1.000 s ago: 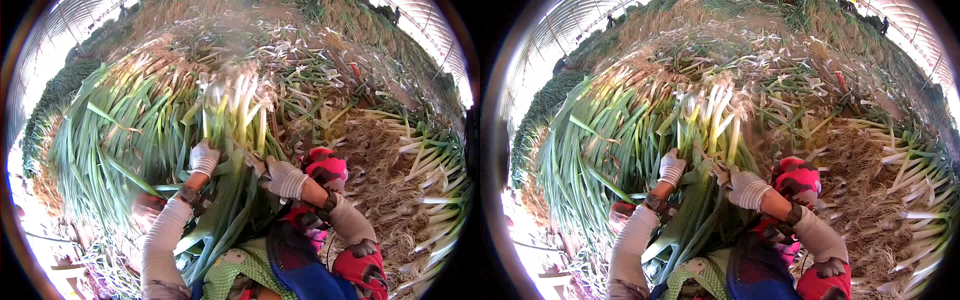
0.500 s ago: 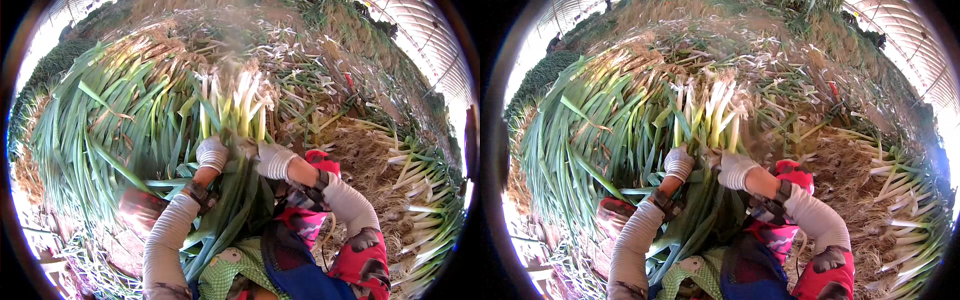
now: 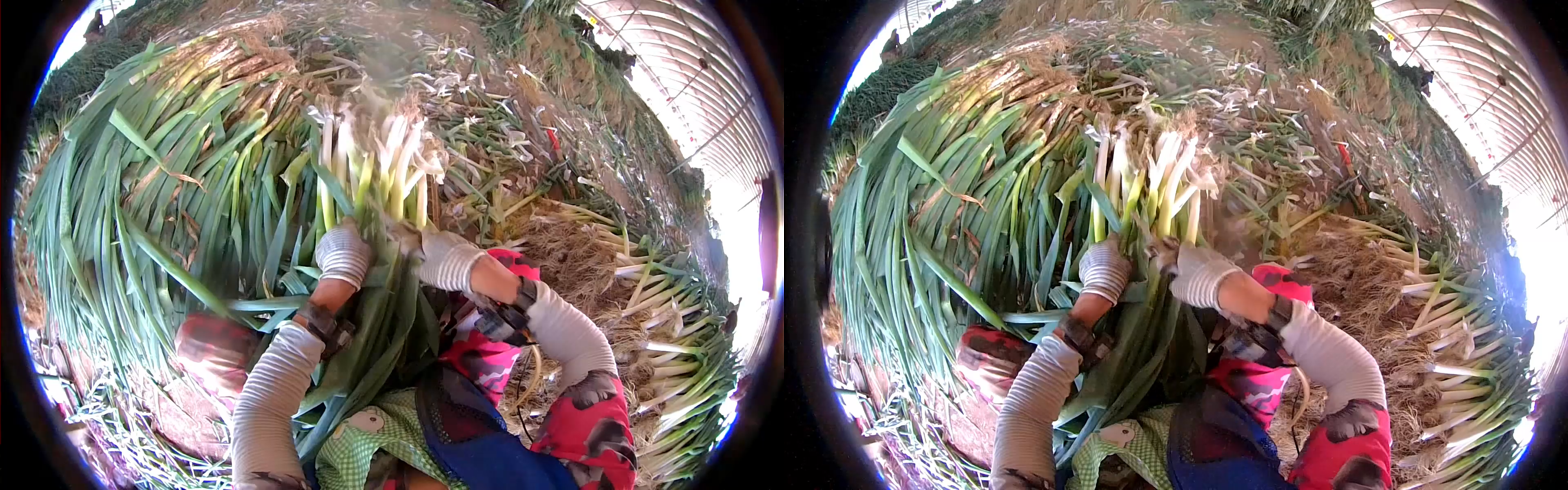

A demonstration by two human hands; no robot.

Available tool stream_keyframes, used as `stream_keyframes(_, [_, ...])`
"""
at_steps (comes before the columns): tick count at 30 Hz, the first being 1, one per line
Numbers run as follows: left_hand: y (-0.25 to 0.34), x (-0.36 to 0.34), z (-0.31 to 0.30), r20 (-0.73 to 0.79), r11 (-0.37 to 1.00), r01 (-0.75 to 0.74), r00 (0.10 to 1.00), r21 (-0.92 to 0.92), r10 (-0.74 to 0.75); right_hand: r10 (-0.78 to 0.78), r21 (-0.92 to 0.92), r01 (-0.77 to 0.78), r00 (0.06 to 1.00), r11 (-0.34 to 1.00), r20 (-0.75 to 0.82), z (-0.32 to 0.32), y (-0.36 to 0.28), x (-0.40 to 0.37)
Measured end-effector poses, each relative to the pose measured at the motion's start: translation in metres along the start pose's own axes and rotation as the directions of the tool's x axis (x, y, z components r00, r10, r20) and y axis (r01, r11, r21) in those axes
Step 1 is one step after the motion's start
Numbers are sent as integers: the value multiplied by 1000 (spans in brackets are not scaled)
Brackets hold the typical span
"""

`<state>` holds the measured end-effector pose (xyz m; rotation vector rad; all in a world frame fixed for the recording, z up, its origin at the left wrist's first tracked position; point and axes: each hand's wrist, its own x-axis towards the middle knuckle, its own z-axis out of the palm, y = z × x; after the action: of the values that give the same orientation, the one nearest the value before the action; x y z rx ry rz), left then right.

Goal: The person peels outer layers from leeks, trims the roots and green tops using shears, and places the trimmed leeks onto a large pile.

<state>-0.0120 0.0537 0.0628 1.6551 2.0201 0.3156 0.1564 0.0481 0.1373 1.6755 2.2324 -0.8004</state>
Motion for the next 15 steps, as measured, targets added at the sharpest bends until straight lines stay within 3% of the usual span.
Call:
stream_keyframes(3, [-4, 4, 4, -11, 1000, -21, 1000, 4, 21, 93, -64, -95, 995, 993, -36, -7, 3, 37])
stream_keyframes(4, [-7, 5, 6, -21, 999, -34, 999, 5, 34, -77, -153, 70, 996, 986, -43, -2, 14, 55])
stream_keyframes(7, [-8, 5, 7, -43, 999, -49, 998, 16, 49, -113, -303, 98, 993, 948, -32, -4, 29, 101])
stream_keyframes(8, [-8, 3, 6, -41, 998, -53, 998, 19, 54, -277, -380, 226, 957, 897, -84, -5, 31, 111])
stream_keyframes(11, [-12, 5, 7, -42, 998, -64, 997, 15, 65, -56, -267, 47, 998, 963, -24, -8, 38, 150])
stream_keyframes(15, [-14, 7, 10, -30, 998, -62, 998, 12, 62, 1, -141, -16, 994, 990, -106, -30, 24, 160])
